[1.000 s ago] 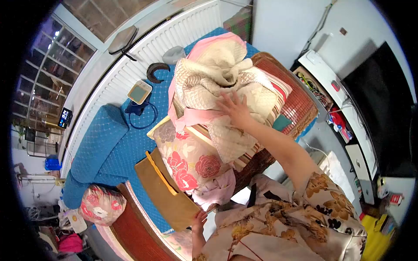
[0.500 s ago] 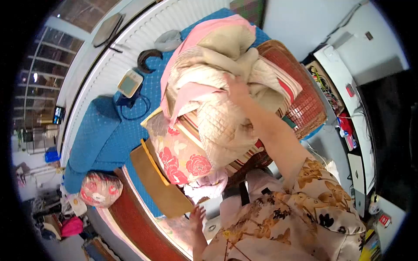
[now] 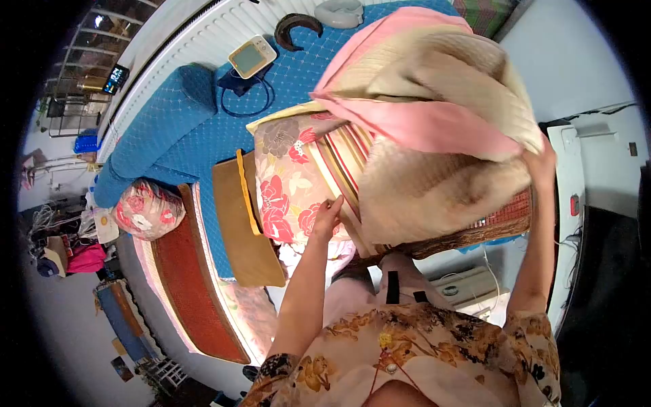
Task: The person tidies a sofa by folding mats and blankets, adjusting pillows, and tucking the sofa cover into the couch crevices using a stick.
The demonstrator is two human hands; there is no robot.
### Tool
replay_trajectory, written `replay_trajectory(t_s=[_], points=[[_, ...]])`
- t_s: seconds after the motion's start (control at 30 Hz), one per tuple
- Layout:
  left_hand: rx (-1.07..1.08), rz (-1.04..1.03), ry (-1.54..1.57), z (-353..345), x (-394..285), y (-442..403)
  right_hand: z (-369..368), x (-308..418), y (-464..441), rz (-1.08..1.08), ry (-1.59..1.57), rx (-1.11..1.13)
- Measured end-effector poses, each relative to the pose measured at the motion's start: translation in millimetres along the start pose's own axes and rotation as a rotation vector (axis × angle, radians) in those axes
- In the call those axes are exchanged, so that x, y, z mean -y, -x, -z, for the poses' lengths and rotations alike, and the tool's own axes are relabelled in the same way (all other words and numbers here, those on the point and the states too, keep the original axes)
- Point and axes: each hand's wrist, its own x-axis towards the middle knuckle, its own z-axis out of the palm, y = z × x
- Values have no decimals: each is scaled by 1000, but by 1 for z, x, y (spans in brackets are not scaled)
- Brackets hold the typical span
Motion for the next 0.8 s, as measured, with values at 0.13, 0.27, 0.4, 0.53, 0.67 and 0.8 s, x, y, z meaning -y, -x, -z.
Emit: replay_trajectory(t_s=[0.13, 0.27, 0.4, 0.53, 0.67, 0.8], points=[[-84, 41, 103, -22, -5, -27, 65, -37, 38, 11, 69, -125], [62, -59, 245, -45, -25, -17, 65, -83, 75, -177, 326, -163], [111, -270, 322, -90, -78, 39, 20, -140, 95, -336, 513, -184], [-86, -384, 269, -79, -152, 125, 25, -145, 99, -324, 329, -240], [40, -584, 355, 18, -206, 209, 37, -86, 99, -242, 21, -196], [-310, -557, 524, 136, -163, 270, 12, -17, 119, 19, -27, -8]])
